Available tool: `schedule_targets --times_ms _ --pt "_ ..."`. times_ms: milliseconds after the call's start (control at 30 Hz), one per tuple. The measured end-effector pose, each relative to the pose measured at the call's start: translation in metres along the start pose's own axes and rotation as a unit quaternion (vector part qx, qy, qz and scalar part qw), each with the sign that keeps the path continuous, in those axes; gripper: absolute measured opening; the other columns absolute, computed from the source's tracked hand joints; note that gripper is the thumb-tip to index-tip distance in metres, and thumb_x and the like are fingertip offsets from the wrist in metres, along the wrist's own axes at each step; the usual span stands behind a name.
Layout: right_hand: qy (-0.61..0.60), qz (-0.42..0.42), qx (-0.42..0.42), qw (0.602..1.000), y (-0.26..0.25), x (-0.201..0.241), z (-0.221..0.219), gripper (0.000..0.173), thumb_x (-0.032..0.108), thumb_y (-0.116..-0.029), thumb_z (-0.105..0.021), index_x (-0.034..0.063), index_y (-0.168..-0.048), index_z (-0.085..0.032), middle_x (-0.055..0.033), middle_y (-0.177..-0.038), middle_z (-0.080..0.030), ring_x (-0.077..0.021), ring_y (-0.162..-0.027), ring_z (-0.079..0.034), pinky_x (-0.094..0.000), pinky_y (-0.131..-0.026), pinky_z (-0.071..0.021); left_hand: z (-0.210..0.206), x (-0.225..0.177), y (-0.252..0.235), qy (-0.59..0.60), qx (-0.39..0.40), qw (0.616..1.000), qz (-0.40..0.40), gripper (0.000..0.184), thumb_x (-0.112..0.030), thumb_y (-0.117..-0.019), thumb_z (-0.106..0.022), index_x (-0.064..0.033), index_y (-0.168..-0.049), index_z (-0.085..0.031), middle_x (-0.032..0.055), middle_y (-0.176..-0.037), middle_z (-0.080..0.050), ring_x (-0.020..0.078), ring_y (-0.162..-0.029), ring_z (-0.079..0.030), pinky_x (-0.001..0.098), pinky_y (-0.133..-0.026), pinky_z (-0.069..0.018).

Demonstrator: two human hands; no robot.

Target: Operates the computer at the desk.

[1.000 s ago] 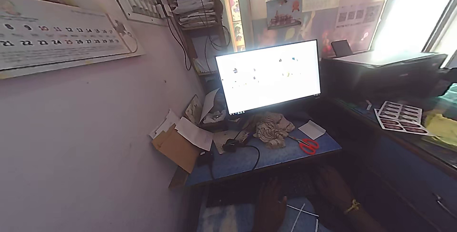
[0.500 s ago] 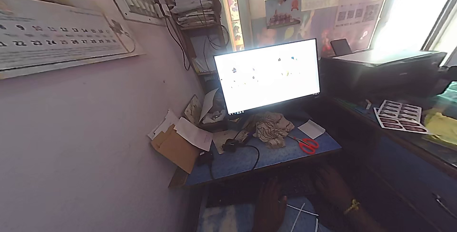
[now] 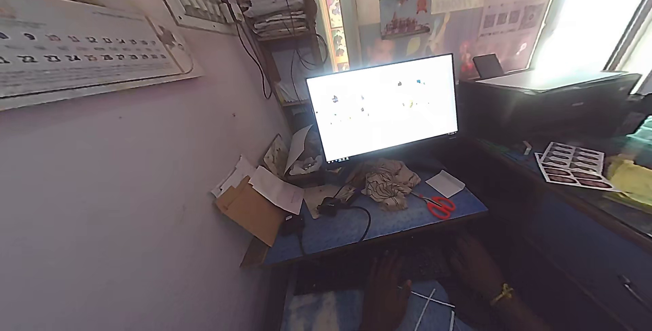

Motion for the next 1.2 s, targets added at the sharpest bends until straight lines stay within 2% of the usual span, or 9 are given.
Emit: schedule_targets --times_ms 267,633,1200 --pt "0.0 -0.009 -0.004 1.0 0.0004 -0.0006 0.0002 0.05 0.029 -0.0917 -0.064 0.0028 -0.135 -0.064 -0.0248 -0.141 -0.058 -0.0417 -0.134 -0.054 -0.0526 -0.111 -0.0463 -0.0021 -0.0004 0.0012 -0.002 -0.002 1.0 -0.001 0.056 -0.051 -0.1065 -0.037 -0.0233 -0.153 -0.051 -0.0028 -0.164 -0.04 0.0208 -0.155 -0.03 0.0526 -0.127 -0.0186" --pt "0.01 -0.011 -0.007 1.0 -0.0016 -0.0038 -0.0051 0.048 0.03 -0.1002 -0.054 0.0041 -0.141 -0.06 -0.0227 -0.144 -0.058 -0.0407 -0.137 -0.053 -0.0525 -0.114 -0.0433 0.0006 -0.0016 0.0016 0.006 -0.001 1.0 0.002 0.056 -0.052 -0.1068 -0.036 -0.0218 -0.15 -0.053 -0.0007 -0.164 -0.041 0.0211 -0.154 -0.033 0.0519 -0.126 -0.0218" --pt "0.019 -0.003 -0.02 1.0 -0.0024 -0.0027 -0.0035 0.046 0.031 -0.1005 -0.053 0.0051 -0.138 -0.064 -0.0241 -0.144 -0.057 -0.0412 -0.137 -0.052 -0.0523 -0.114 -0.043 0.0012 -0.0017 0.0009 -0.006 -0.001 1.0 0.001 0.057 -0.053 -0.107 -0.034 -0.0201 -0.149 -0.055 -0.0012 -0.163 -0.041 0.0204 -0.153 -0.034 0.0509 -0.126 -0.0228"
Point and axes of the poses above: each hand's wrist, its own y-axis away from the middle knuckle, its own z-axis out of the back of the hand, x = y × z, the point moved 6 cm from there along -y, towards the middle knuckle
